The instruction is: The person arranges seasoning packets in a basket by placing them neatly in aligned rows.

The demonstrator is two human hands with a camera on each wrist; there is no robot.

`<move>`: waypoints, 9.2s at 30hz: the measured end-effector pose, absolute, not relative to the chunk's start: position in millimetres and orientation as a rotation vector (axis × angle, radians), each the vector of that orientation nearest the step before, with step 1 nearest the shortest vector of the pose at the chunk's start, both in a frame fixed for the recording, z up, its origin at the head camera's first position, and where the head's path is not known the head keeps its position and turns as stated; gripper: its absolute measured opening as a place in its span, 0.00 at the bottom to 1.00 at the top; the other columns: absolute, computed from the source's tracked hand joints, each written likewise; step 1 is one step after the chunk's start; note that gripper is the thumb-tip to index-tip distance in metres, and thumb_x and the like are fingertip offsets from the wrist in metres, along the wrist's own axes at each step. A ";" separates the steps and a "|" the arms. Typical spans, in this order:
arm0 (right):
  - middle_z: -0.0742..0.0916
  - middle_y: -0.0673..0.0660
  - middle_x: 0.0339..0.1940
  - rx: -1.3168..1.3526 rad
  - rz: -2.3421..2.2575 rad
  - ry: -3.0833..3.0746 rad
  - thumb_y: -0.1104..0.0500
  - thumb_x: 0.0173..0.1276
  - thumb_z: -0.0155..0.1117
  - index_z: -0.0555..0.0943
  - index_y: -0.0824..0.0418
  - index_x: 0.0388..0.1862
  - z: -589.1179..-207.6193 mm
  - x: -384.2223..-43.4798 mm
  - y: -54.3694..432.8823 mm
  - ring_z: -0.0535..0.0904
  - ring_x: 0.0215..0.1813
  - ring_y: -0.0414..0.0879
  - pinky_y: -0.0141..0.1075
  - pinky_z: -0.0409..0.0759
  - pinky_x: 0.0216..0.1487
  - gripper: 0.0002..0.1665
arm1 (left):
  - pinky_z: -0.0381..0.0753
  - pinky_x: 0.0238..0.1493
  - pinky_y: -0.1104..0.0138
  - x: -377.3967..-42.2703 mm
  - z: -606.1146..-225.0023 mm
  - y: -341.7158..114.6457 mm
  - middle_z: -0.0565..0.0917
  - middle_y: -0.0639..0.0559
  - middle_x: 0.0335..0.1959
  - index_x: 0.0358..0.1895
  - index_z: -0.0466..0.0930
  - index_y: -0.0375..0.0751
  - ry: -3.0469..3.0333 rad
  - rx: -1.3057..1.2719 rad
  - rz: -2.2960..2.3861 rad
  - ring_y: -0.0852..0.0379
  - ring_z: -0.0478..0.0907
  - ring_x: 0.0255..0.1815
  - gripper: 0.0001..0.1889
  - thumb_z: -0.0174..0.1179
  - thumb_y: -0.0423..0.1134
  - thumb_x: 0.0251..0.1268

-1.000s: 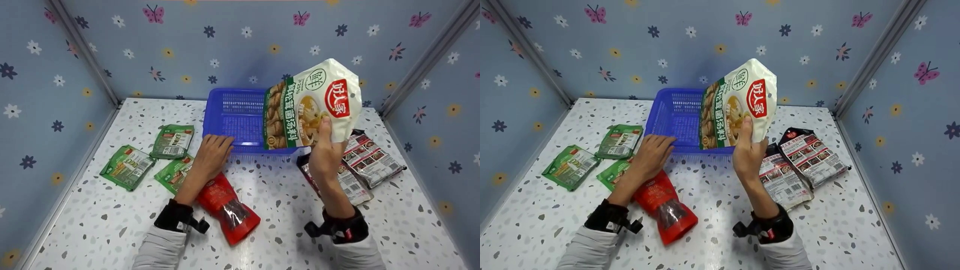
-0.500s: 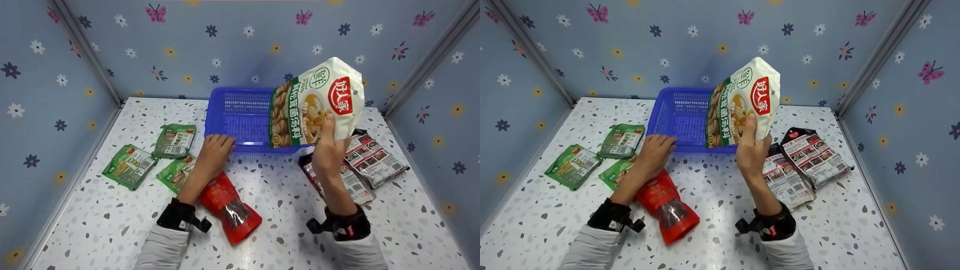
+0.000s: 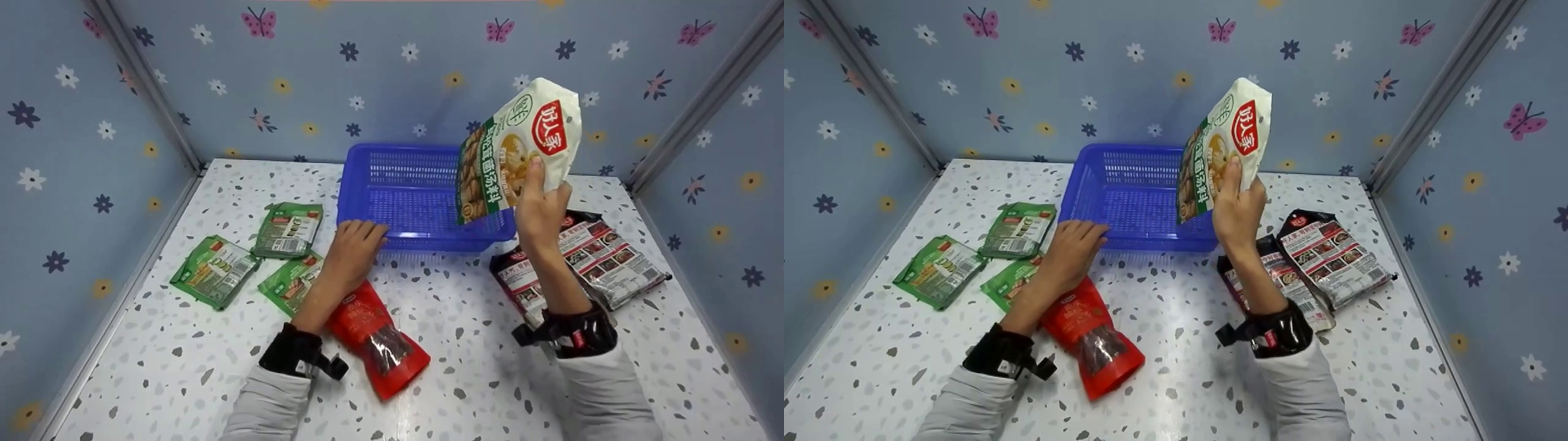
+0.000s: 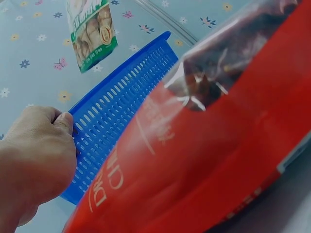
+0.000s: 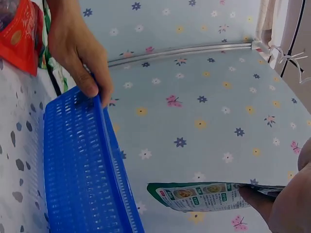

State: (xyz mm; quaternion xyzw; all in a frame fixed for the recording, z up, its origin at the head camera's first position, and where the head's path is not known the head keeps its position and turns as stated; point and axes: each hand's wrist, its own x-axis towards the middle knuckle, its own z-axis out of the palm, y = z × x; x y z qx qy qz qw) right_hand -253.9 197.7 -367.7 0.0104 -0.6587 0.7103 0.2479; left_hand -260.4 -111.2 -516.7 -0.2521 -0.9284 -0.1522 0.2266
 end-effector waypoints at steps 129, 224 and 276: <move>0.78 0.68 0.85 0.142 1.401 -2.478 0.45 0.82 0.72 0.63 0.64 0.90 -445.4 -261.9 280.7 0.76 0.85 0.67 0.59 0.73 0.89 0.49 | 0.81 0.70 0.48 -262.3 -518.8 -109.8 0.91 0.45 0.59 0.70 0.84 0.44 -2.560 -0.684 -0.392 0.44 0.87 0.60 0.17 0.57 0.45 0.91; 0.85 0.62 0.35 -0.071 0.841 -3.255 0.35 0.67 0.84 0.83 0.70 0.44 -485.2 -223.2 358.3 0.79 0.30 0.49 0.41 0.79 0.29 0.38 | 0.80 0.71 0.47 -260.6 -518.8 -108.5 0.91 0.45 0.58 0.69 0.83 0.42 -2.564 -0.687 -0.418 0.43 0.86 0.60 0.16 0.59 0.43 0.90; 0.84 0.49 0.29 0.286 1.571 -2.842 0.57 0.77 0.78 0.86 0.67 0.46 -435.0 -186.0 301.7 0.76 0.30 0.41 0.33 0.76 0.33 0.14 | 0.79 0.71 0.48 -260.4 -517.1 -108.5 0.91 0.44 0.59 0.69 0.84 0.43 -2.577 -0.673 -0.404 0.43 0.86 0.60 0.16 0.59 0.43 0.90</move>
